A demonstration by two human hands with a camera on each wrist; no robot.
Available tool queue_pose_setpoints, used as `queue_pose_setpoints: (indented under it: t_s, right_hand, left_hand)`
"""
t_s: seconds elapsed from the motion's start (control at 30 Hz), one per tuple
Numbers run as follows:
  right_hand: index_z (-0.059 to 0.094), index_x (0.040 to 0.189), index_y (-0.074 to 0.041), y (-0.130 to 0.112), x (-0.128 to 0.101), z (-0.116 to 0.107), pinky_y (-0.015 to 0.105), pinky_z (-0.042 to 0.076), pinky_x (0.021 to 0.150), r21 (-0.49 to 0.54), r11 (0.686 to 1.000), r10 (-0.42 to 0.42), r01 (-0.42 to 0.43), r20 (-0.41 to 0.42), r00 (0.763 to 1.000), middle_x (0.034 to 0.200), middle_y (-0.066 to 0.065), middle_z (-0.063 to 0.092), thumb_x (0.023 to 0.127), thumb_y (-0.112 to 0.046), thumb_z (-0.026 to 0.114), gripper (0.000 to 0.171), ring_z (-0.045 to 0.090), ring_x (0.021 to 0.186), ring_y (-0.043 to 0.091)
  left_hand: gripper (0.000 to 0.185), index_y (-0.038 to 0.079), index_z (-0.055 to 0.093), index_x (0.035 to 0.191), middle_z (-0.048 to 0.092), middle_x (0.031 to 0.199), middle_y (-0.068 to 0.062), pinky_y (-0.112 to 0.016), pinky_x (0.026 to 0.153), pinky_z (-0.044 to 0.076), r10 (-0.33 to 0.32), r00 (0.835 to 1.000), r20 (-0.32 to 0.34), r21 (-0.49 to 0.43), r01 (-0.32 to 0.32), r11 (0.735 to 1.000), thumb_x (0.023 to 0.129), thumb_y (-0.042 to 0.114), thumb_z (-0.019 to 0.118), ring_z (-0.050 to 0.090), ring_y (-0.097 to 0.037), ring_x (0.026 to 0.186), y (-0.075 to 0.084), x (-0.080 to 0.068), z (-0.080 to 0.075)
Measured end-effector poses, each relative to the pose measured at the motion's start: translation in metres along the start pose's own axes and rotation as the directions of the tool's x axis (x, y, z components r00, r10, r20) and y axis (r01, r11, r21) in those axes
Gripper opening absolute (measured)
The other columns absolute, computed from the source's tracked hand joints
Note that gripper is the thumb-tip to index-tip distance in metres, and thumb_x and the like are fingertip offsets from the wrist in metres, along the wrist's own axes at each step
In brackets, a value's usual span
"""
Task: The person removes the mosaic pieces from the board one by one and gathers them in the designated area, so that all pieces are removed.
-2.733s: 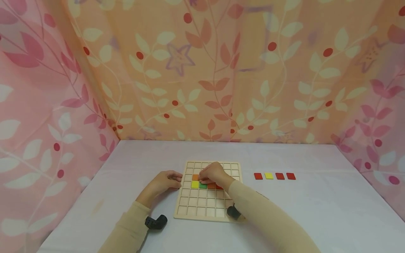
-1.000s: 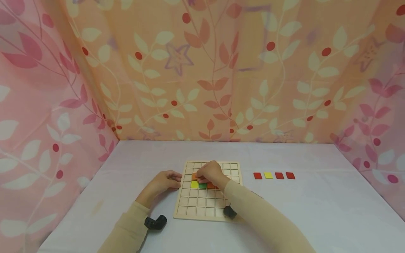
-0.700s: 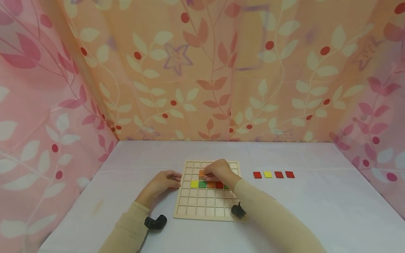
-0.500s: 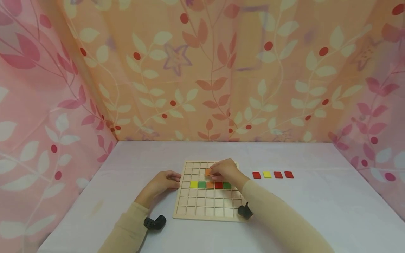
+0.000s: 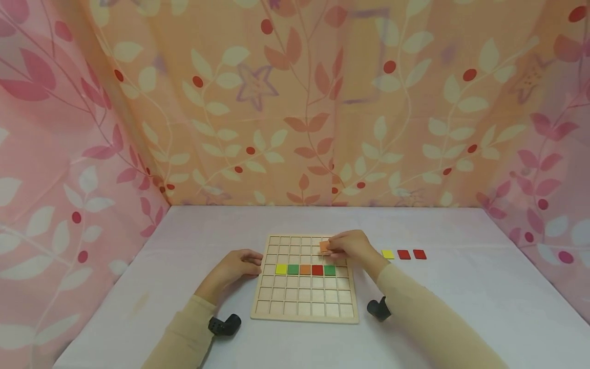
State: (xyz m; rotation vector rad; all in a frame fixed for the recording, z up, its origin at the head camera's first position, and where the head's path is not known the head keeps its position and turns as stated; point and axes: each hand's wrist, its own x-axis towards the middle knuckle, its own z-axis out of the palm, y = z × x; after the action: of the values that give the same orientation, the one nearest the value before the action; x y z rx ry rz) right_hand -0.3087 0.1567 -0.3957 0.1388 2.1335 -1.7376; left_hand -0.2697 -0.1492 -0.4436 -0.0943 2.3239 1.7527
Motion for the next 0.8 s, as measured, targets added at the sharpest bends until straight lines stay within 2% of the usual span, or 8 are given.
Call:
queue_pose_setpoints:
  t_s: [0.2, 0.47, 0.8]
  right_hand:
    - [0.052, 0.121, 0.010, 0.002, -0.005, -0.017, 0.030, 0.055, 0.076, 0.016, 1.000, 0.016, -0.016, -0.021, 1.000, 0.081, 0.002, 0.069, 0.088, -0.009, 0.061, 0.040, 0.066, 0.069, 0.009]
    - [0.052, 0.125, 0.007, 0.004, -0.014, -0.044, 0.027, 0.055, 0.074, -0.035, 0.999, 0.007, -0.009, -0.054, 0.999, 0.081, -0.002, 0.070, 0.086, -0.014, 0.064, 0.046, 0.067, 0.069, 0.007]
    - [0.046, 0.128, 0.012, 0.010, -0.023, -0.074, 0.028, 0.056, 0.074, 0.047, 0.999, -0.007, 0.010, -0.050, 0.999, 0.080, -0.001, 0.069, 0.084, -0.008, 0.066, 0.052, 0.067, 0.070, 0.008]
  left_hand:
    - [0.037, -0.003, 0.061, 0.109, 0.063, 0.095, -0.013, -0.027, 0.068, 0.054, -0.013, 1.000, -0.004, 0.015, 0.013, 1.000, 0.073, -0.007, 0.070, 0.059, -0.014, 0.076, 0.001, 0.000, -0.001]
    - [0.036, -0.004, 0.061, 0.109, 0.062, 0.094, -0.013, -0.029, 0.069, 0.055, -0.007, 1.000, -0.005, 0.015, 0.007, 1.000, 0.073, -0.007, 0.069, 0.060, -0.014, 0.077, -0.001, 0.000, 0.001]
    - [0.036, -0.002, 0.061, 0.109, 0.063, 0.097, -0.011, -0.028, 0.070, 0.054, -0.011, 1.000, -0.005, 0.033, 0.011, 0.999, 0.074, -0.005, 0.070, 0.059, -0.014, 0.079, -0.001, 0.001, 0.000]
